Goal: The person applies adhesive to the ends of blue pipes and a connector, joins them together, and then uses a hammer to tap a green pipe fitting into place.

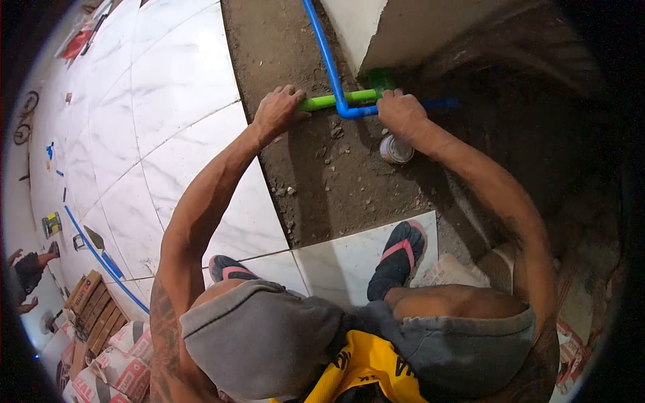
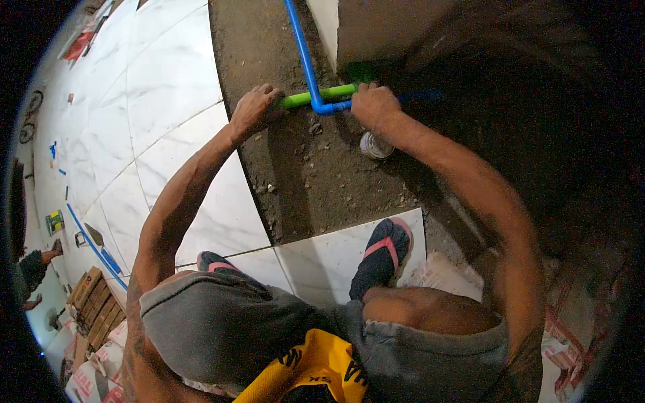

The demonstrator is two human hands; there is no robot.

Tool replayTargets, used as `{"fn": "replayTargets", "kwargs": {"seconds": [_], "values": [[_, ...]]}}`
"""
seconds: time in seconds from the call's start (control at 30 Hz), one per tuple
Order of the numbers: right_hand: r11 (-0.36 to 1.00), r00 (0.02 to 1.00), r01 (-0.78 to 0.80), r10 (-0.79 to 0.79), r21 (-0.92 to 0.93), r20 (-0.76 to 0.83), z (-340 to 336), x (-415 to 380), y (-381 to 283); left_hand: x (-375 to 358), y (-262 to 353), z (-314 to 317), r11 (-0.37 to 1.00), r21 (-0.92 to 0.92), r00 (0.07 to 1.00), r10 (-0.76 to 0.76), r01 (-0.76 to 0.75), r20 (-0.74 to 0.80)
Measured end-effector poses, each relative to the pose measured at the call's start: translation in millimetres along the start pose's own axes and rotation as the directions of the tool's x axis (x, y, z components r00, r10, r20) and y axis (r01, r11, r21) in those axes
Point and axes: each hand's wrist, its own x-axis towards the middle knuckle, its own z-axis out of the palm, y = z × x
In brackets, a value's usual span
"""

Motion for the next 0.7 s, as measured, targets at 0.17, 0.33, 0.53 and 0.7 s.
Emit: {"fn": "replayTargets", "kwargs": {"seconds": [0.17,0.33,0.53,0.7], "values": [[0.995,0.986,-0.028,0.013,-0.092,-0.166,22,-2,-7,-5,3,-27,0.998,0.06,1.0,-0.027,0.028,-0.016],[0.999,0.985,-0.043,0.041,-0.01,-0.165,13,-11,1,-18,-2,-96,1.0,-0.025,0.981,0.002,0.003,0.196],[0.878,0.989,-0.02,0.088,0.478,-0.119,-48,-39,20,9,-8,-136,0.994,-0.035,0.939,-0.09,0.107,0.333],[-0.629,0.94,-0.341,-0.206,0.698,0.273,-16,-50,-40,68,-12,-79,0.865,-0.323,0.923,-0.349,0.385,0.165]]}}
